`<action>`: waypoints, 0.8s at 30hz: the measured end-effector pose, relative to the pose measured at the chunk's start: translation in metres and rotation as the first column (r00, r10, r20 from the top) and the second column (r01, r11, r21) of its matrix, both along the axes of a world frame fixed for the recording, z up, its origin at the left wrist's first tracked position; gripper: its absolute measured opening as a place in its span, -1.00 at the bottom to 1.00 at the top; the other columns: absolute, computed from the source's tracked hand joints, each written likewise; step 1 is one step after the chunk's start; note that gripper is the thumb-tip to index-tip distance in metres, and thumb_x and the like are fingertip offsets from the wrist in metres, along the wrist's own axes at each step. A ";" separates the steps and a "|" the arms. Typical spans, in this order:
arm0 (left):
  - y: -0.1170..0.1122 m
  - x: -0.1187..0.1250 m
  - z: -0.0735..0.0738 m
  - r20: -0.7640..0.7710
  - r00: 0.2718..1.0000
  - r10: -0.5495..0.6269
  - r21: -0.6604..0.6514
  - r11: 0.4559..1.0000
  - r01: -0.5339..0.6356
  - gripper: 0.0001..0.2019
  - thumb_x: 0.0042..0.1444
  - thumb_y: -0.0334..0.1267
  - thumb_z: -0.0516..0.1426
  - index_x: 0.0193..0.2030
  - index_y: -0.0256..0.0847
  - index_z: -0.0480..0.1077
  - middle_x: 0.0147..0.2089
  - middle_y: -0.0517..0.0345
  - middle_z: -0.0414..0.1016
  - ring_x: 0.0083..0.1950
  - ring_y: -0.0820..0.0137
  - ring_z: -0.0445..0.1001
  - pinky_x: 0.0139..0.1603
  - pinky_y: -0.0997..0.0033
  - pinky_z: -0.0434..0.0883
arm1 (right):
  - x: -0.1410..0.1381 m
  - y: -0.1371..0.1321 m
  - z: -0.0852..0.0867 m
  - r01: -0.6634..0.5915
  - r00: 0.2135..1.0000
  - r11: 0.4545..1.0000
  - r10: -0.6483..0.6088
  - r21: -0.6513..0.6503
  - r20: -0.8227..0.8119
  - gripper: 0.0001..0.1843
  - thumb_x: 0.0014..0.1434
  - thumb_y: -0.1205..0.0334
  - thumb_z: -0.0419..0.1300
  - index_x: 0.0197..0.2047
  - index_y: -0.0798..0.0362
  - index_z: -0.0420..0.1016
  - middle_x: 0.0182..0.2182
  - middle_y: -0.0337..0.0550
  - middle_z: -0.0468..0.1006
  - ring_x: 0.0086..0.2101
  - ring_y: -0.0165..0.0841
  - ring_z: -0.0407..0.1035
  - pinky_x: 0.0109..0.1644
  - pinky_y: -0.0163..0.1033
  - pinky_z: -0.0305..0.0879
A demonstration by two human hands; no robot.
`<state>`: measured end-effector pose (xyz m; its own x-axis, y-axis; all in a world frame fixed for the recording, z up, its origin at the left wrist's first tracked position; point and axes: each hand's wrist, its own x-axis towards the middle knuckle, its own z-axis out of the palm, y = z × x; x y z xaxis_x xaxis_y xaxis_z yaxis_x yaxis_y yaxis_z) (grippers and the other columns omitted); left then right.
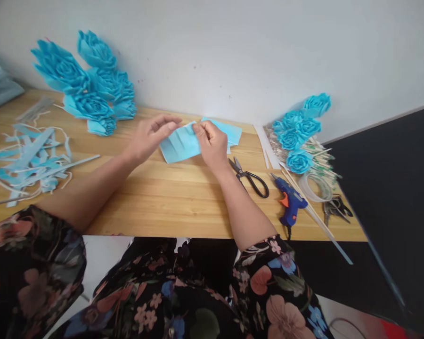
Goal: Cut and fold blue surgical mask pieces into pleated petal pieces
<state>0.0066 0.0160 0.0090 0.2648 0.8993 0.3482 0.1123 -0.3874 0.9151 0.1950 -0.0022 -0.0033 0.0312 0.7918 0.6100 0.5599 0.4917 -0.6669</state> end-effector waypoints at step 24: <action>0.010 0.002 -0.016 0.003 0.996 0.086 -0.094 0.992 -0.086 -0.87 0.02 -0.26 0.26 -0.41 -0.25 0.42 -0.49 0.25 0.36 -0.41 0.47 0.33 -0.39 0.48 0.26 | 0.007 0.004 0.000 0.178 0.979 0.980 -0.167 0.090 -0.119 -0.49 0.35 -0.21 -0.04 -0.43 0.02 0.29 -0.51 -0.31 0.12 -0.43 -0.46 0.20 -0.34 -0.32 0.17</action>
<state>0.0083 0.0258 -0.0069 0.1829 0.9475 0.2624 0.1351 -0.2886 0.9479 0.2015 0.0022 -0.0031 0.2336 0.7041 0.6706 0.5673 0.4614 -0.6821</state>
